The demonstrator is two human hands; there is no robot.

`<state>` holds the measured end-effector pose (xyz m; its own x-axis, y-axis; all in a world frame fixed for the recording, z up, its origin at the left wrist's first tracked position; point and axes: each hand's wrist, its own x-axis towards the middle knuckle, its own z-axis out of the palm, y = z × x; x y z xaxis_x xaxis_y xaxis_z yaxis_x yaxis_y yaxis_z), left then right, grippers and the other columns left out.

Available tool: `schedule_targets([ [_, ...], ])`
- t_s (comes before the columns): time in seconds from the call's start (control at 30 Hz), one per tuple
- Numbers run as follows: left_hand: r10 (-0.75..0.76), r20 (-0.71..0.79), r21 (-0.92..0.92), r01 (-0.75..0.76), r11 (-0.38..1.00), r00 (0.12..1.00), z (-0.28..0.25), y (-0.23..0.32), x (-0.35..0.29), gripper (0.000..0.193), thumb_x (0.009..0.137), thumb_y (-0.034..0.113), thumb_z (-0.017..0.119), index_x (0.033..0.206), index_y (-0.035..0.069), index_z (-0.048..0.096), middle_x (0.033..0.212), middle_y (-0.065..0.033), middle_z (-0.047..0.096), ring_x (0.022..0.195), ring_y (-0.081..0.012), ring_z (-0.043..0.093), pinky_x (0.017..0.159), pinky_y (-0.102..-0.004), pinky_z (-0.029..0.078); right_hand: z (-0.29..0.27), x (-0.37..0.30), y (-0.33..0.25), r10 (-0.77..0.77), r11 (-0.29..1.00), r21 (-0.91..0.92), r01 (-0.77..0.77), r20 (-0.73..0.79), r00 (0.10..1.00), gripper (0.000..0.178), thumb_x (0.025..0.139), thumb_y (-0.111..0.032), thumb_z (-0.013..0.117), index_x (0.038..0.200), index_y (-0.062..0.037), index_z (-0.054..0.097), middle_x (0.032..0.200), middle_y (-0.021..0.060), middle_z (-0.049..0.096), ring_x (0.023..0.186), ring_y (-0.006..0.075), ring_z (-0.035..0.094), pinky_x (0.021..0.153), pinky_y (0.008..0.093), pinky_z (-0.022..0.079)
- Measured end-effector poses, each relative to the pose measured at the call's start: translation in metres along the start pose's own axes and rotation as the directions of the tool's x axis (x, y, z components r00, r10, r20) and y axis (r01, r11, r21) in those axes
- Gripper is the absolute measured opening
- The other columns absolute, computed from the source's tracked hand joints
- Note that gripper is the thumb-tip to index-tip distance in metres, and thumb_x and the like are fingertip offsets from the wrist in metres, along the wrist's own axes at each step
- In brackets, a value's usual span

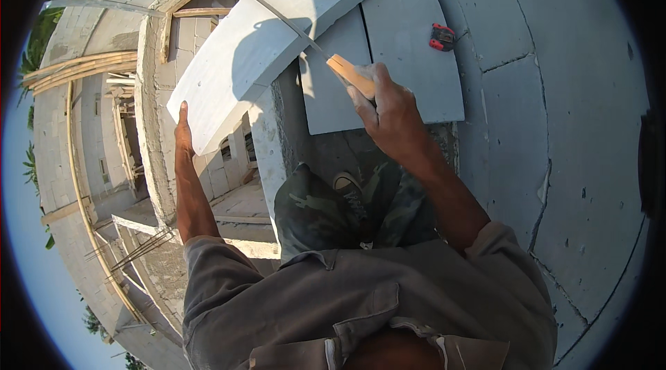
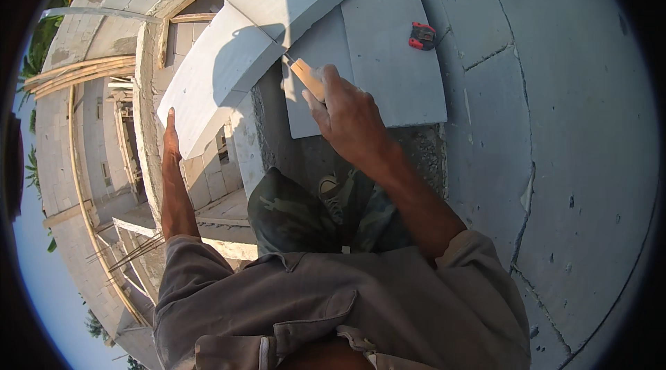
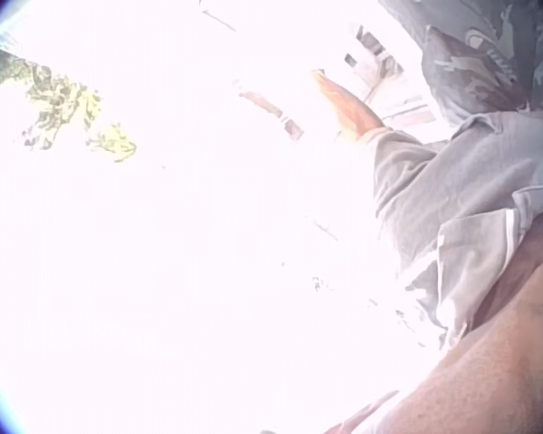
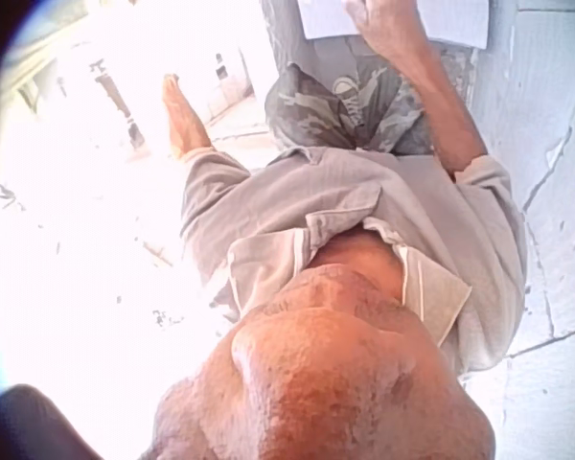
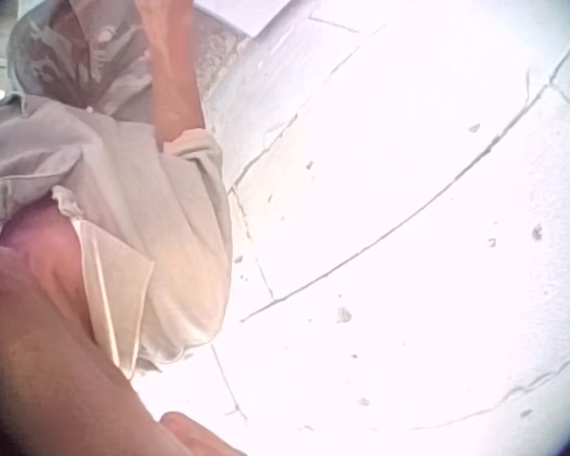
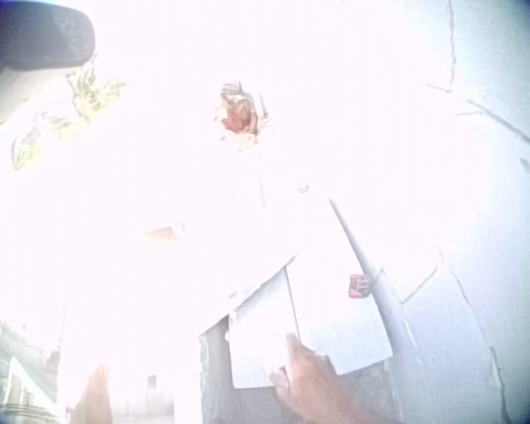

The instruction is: Measuring and cutting lightweight masonry blocks at a construction site.

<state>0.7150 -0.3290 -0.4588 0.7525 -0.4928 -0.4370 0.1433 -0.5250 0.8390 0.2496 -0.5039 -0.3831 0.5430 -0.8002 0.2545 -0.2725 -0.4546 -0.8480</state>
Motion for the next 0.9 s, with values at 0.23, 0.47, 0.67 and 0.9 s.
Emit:
schedule_targets([
  [0.23, 0.006, -0.052, 0.098, -0.001, 0.995, 0.999, 0.029, 0.009, -0.011, 0.101, 0.079, 0.066, 0.063, 0.137, -0.012, 0.036, 0.126, -0.0271, 0.055, 0.108, -0.0274, 0.062, 0.09, -0.0356, 0.051, -0.047, 0.044, -0.026, 0.171, 0.982, 0.079, -0.173, 0.031, 0.985, 0.023, 0.09, -0.009, 0.06, 0.106, 0.0042, 0.05, 0.086, 0.0257, 0.065, 0.077, 0.0414, 0.066, 0.066, 0.043, 0.052],
  [0.47, 0.029, 0.063, -0.132, -0.02, 0.991, 0.998, 0.023, 0.023, -0.016, 0.094, 0.083, 0.063, 0.06, 0.141, -0.007, 0.035, 0.132, -0.0225, 0.052, 0.112, -0.0286, 0.06, 0.091, -0.0349, 0.052, -0.01, -0.008, 0.019, 0.025, 0.999, 0.049, -0.02, -0.1, 0.995, 0.024, 0.088, -0.009, 0.061, 0.106, 0.0031, 0.05, 0.088, 0.0262, 0.065, 0.084, 0.0429, 0.065, 0.07, 0.043, 0.052],
  [0.67, 0.052, 0.075, -0.088, -0.046, 0.995, 0.996, 0.017, 0.014, 0.003, 0.093, 0.082, 0.06, 0.063, 0.141, -0.005, 0.035, 0.133, -0.0208, 0.052, 0.115, -0.0294, 0.057, 0.096, -0.0351, 0.048, -0.021, -0.007, 0.018, 0.076, 0.99, 0.131, -0.059, -0.128, 0.989, 0.027, 0.086, -0.009, 0.064, 0.106, 0.0034, 0.05, 0.089, 0.0259, 0.065, 0.085, 0.0425, 0.065, 0.071, 0.0419, 0.052],
  [0.9, 0.009, 0.092, -0.171, 0.007, 0.985, 0.996, 0.026, 0.011, 0.011, 0.1, 0.077, 0.062, 0.068, 0.136, -0.012, 0.038, 0.125, -0.024, 0.056, 0.107, -0.0318, 0.061, 0.09, -0.0367, 0.052, -0.041, -0.035, -0.011, 0.091, 0.995, 0.052, -0.088, -0.058, 0.994, 0.028, 0.087, -0.009, 0.065, 0.107, 0.0042, 0.051, 0.089, 0.0248, 0.065, 0.081, 0.039, 0.067, 0.069, 0.041, 0.053],
])
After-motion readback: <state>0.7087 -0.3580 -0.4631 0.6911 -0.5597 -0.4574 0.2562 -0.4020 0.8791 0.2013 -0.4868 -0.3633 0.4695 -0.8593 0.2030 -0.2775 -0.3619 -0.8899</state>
